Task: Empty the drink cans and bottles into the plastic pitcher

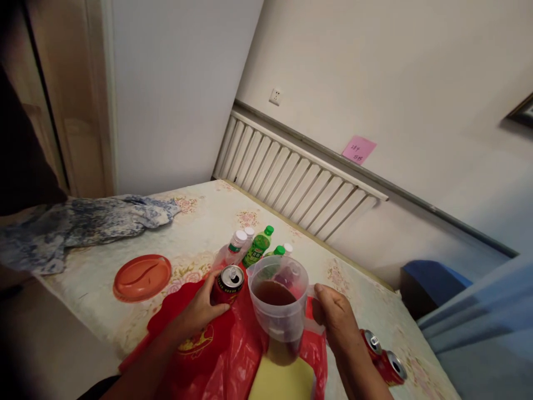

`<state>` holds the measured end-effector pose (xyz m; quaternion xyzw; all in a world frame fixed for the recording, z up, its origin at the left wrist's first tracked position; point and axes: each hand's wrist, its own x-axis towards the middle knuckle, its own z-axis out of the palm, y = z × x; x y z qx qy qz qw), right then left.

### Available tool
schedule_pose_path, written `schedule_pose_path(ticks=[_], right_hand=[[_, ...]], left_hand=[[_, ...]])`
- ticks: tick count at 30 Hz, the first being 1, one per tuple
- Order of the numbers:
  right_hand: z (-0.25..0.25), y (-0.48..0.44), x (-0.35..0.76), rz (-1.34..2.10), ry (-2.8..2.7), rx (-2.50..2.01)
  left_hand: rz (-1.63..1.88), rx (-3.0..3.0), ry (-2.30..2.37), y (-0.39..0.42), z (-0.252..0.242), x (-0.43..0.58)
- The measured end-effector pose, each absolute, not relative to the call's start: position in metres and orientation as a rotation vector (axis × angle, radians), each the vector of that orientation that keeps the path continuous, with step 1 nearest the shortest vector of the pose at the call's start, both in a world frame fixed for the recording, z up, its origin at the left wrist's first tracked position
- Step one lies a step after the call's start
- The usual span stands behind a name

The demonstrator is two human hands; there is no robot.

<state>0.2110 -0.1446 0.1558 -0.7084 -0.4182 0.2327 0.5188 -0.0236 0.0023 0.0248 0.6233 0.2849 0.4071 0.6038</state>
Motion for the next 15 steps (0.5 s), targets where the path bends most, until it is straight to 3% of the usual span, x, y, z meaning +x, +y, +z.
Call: schedule_pose_path(ticks=[15], right_hand=[[0.179,-0.142,0.211,0.610,-1.202,-1.877]], left_hand=[[0.998,1.477,0.639,0.002,0.021,-0.024]])
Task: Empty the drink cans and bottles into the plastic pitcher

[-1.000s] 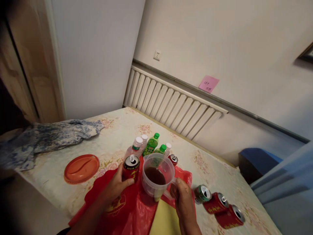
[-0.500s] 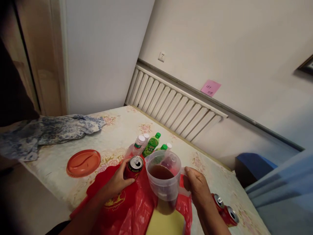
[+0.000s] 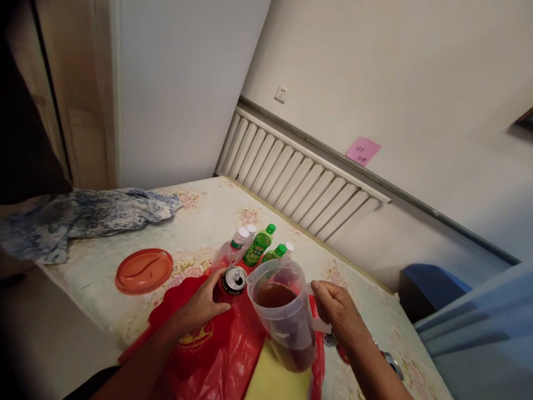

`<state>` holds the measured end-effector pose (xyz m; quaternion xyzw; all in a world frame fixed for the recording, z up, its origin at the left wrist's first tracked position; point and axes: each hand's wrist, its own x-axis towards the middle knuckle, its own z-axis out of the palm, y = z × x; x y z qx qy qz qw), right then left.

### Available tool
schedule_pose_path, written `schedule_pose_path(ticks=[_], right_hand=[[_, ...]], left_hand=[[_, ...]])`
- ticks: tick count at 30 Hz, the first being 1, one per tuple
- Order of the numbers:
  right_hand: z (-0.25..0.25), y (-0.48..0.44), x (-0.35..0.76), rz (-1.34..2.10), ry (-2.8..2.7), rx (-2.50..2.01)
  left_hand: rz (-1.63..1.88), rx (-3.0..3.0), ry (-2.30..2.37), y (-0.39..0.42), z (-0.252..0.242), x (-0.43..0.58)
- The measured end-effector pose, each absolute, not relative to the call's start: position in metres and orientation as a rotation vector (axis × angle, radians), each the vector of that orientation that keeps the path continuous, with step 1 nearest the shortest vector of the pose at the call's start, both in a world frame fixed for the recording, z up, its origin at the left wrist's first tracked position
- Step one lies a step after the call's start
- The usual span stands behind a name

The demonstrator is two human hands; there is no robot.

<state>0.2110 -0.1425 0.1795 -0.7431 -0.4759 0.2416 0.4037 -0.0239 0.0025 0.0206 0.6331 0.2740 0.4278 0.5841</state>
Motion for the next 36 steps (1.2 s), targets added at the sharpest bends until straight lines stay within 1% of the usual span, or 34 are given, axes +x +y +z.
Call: schedule_pose_path(ticks=[22,31,36], right_hand=[[0.194,-0.126,0.208,0.477,-1.447,-1.995],[0.196,-0.121,0.213,0.467,-1.499,-2.018],[0.197,-0.120,0.213,0.477,-1.520,-2.039]], left_hand=[[1.045,1.537,0.620,0.005,0.011,-0.024],[1.018,1.521,0.632,0.005,0.009,-0.024],[0.993,1.611,0.617,0.005,0.009,-0.024]])
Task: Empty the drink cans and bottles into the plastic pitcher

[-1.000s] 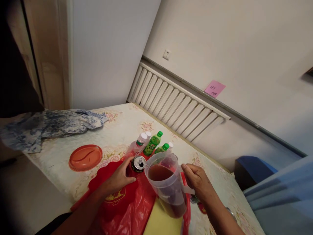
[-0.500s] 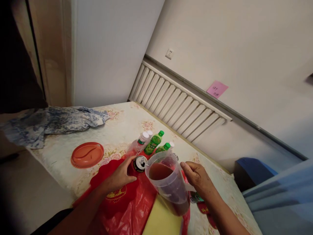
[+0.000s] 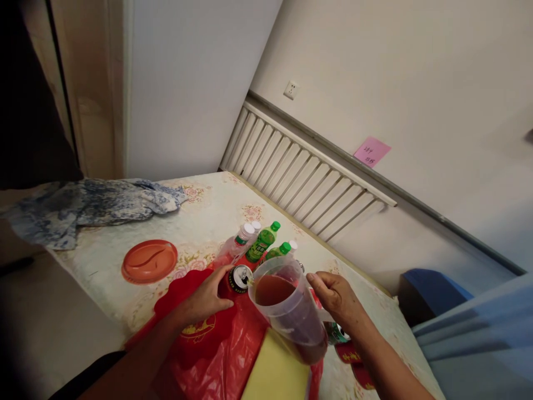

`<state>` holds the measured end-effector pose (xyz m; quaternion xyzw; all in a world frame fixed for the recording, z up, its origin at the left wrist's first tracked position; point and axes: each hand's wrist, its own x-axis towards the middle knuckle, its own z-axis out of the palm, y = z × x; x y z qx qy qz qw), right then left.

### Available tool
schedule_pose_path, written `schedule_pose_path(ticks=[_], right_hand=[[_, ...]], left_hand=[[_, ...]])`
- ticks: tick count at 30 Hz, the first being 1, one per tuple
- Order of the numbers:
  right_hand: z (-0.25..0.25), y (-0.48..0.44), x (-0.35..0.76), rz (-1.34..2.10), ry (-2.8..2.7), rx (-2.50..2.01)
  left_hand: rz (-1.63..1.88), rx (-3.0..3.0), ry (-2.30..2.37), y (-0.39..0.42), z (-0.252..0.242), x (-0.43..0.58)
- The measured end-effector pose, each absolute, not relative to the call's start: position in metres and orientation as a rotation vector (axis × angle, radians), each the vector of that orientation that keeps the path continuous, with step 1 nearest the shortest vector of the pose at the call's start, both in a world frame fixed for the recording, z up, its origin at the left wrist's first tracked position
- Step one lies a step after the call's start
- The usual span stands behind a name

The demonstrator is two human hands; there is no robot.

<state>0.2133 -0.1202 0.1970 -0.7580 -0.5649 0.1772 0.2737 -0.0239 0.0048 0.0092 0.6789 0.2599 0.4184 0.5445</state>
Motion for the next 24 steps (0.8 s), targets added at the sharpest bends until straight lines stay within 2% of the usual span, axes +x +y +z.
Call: schedule_pose_path(ticks=[6,24], right_hand=[[0.1996,-0.1200,0.2147,0.468,-1.600,-2.098],[0.2017,-0.1191,0.2128,0.464,-1.612,-2.135]], left_hand=[[0.785,1.812,0.763,0.0058,0.0145,-0.0243],[0.827,1.829,0.755,0.0066,0.0125,-0.0228]])
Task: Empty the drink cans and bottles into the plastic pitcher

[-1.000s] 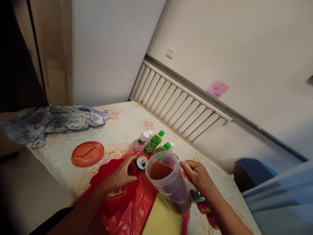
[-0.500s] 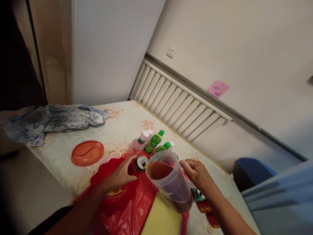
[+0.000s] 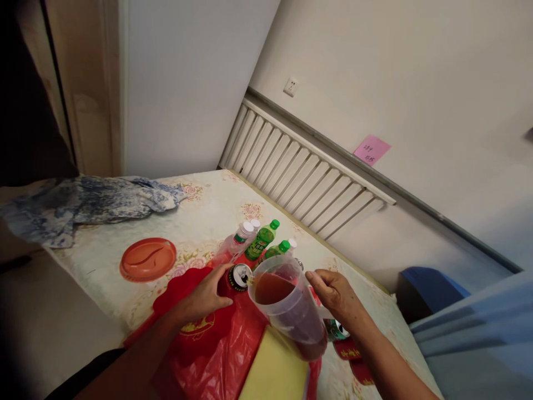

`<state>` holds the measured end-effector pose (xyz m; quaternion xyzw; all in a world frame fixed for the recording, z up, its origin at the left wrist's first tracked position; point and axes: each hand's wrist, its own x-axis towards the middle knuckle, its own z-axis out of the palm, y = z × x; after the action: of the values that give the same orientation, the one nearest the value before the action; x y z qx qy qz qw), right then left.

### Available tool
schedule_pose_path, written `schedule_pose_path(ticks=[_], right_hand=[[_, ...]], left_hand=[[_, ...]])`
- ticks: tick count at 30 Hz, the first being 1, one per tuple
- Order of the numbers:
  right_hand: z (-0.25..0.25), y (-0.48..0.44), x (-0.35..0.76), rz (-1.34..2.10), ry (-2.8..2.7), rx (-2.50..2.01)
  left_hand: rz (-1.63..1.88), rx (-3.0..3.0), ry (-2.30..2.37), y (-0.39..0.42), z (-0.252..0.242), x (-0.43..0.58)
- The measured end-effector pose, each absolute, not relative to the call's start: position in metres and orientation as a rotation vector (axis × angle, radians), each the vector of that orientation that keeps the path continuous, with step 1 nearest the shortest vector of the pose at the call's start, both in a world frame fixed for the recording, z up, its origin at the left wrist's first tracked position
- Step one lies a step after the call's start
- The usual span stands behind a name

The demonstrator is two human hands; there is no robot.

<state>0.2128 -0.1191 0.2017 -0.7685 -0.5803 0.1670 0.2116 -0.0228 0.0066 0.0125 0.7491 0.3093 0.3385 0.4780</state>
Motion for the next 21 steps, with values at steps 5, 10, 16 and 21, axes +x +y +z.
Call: schedule_pose_path(ticks=[5,10,16,21], right_hand=[[0.2020,-0.1180,0.2126,0.471,-1.623,-2.132],[0.2006,-0.1181,0.2162,0.472,-1.616,-2.132],[0.2014,-0.1188,0.2150,0.479,-1.626,-2.124],[0.2032,-0.1182,0.2128,0.478,-1.630,-2.131]], left_hand=[[0.804,1.777,0.757,0.0065,0.0113,-0.0226],[0.834,1.776,0.745,0.0071,0.0113,-0.0219],[0.820,1.772,0.749,0.0069,0.0113,-0.0213],[0.803,1.774,0.762,0.0065,0.0114,-0.0223]])
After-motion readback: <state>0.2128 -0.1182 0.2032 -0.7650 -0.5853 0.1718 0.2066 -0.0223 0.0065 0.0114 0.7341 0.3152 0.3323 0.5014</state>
